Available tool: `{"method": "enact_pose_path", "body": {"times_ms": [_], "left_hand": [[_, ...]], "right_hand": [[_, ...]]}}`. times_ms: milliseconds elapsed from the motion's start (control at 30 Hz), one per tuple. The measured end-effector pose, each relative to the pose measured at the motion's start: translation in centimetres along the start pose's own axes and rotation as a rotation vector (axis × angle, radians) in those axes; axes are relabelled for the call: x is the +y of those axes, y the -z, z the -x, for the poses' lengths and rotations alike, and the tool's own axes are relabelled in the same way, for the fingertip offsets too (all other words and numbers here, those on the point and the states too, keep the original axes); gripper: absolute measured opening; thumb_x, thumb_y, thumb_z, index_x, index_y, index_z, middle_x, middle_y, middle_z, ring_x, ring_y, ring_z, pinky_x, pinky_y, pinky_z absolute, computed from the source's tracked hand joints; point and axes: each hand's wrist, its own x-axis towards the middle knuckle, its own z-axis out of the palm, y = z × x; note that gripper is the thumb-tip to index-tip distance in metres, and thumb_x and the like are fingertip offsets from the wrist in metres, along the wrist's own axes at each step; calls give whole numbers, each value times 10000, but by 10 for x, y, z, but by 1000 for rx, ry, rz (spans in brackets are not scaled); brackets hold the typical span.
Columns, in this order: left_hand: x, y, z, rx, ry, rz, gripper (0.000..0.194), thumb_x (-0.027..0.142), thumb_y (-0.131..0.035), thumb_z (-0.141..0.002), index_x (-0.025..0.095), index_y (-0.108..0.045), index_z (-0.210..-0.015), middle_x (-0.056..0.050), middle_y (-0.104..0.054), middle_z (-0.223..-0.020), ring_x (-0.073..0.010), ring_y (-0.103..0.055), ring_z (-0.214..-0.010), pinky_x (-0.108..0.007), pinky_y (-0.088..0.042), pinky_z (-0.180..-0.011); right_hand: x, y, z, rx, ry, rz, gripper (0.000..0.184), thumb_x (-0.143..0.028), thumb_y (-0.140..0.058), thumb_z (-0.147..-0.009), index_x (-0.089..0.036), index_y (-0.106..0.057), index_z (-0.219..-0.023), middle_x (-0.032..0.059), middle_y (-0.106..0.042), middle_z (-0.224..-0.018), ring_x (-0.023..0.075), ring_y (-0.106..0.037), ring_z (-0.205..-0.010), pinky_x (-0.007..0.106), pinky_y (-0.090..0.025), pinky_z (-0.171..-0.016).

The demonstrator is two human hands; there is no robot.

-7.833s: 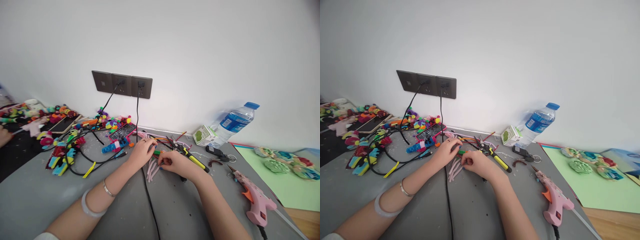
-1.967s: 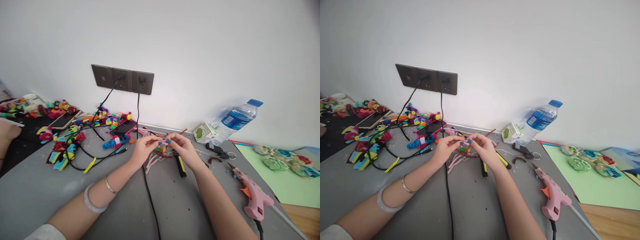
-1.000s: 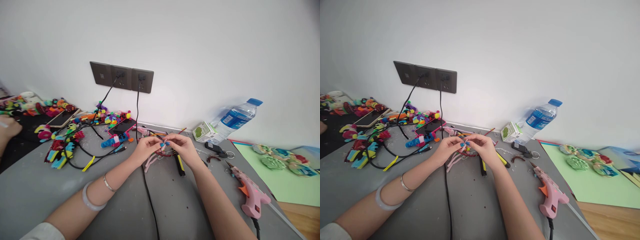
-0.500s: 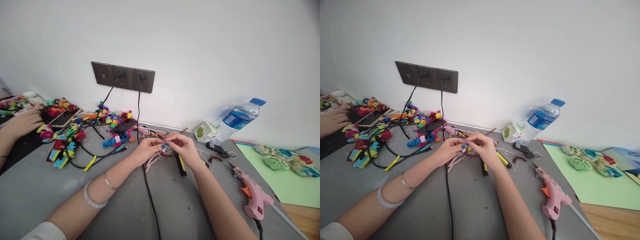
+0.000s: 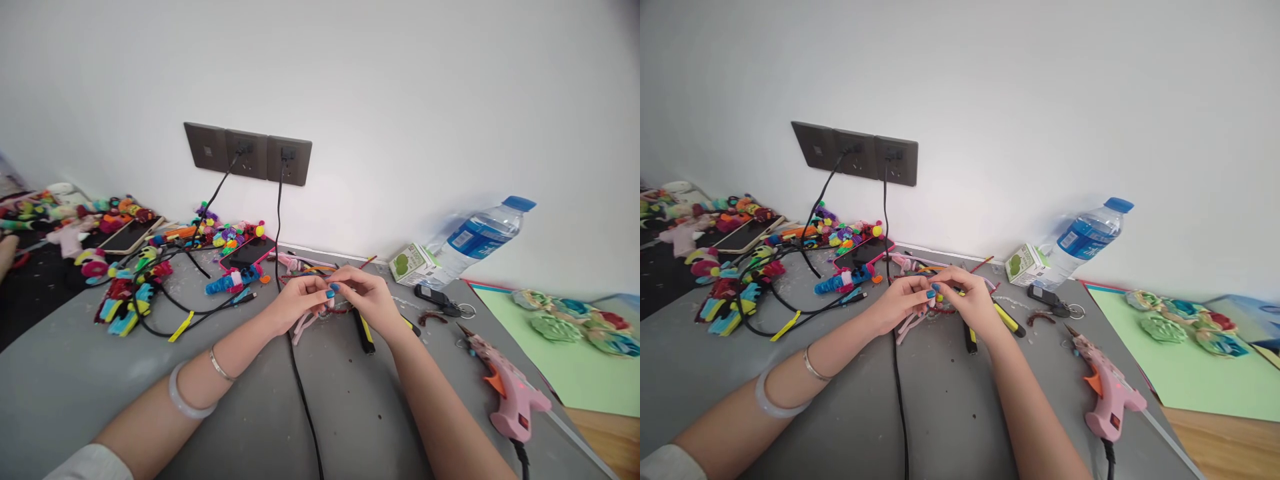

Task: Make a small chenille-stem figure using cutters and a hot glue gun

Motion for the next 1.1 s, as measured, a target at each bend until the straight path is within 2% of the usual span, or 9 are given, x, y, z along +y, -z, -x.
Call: {"method": "enact_pose_path", "body": {"times_ms": [233,433,867,1100], "left_hand": [[0,-3,1,0,-35,39,351,434,-778,-704,133,-606,-755,6,-576,-654,-73,-468,-564,-218,-367,-564],[-2,-2,1,-26,-24,56,338,408,-781,-711,137,-590,-780,7,-575,-656,-81,-488,-574,-229,-390,-595],[0,3,0,-45,6,-30,333,421,-766,-713,129,-612,-758,18,-543,-645,-69,-442,-563,-212,-332,-557],[-2,5,-2,-69,-6,52,322,404,-782,-712,133,-627,-791,9,-559,-666,-81,-477,-590,-224,-361,-596]], "right_hand": [[1,2,0,-14,-14,-109,135,-345,-662,-868,-227,-722,-892,63,-656,-905,197,-617,-872,348,-513,-777],[-1,2,1,-50,-73,-157,136,-349,-641,-881,-219,-683,-884,40,-623,-895,174,-594,-834,312,-489,-751],[-10,2,1,-95,-129,-108,201,-389,-598,-897,-196,-650,-869,48,-611,-877,175,-572,-815,295,-476,-731],[-12,3,-1,-86,-113,-148,224,-418,-627,-872,-201,-680,-852,50,-618,-880,182,-588,-840,306,-500,-758]]}}
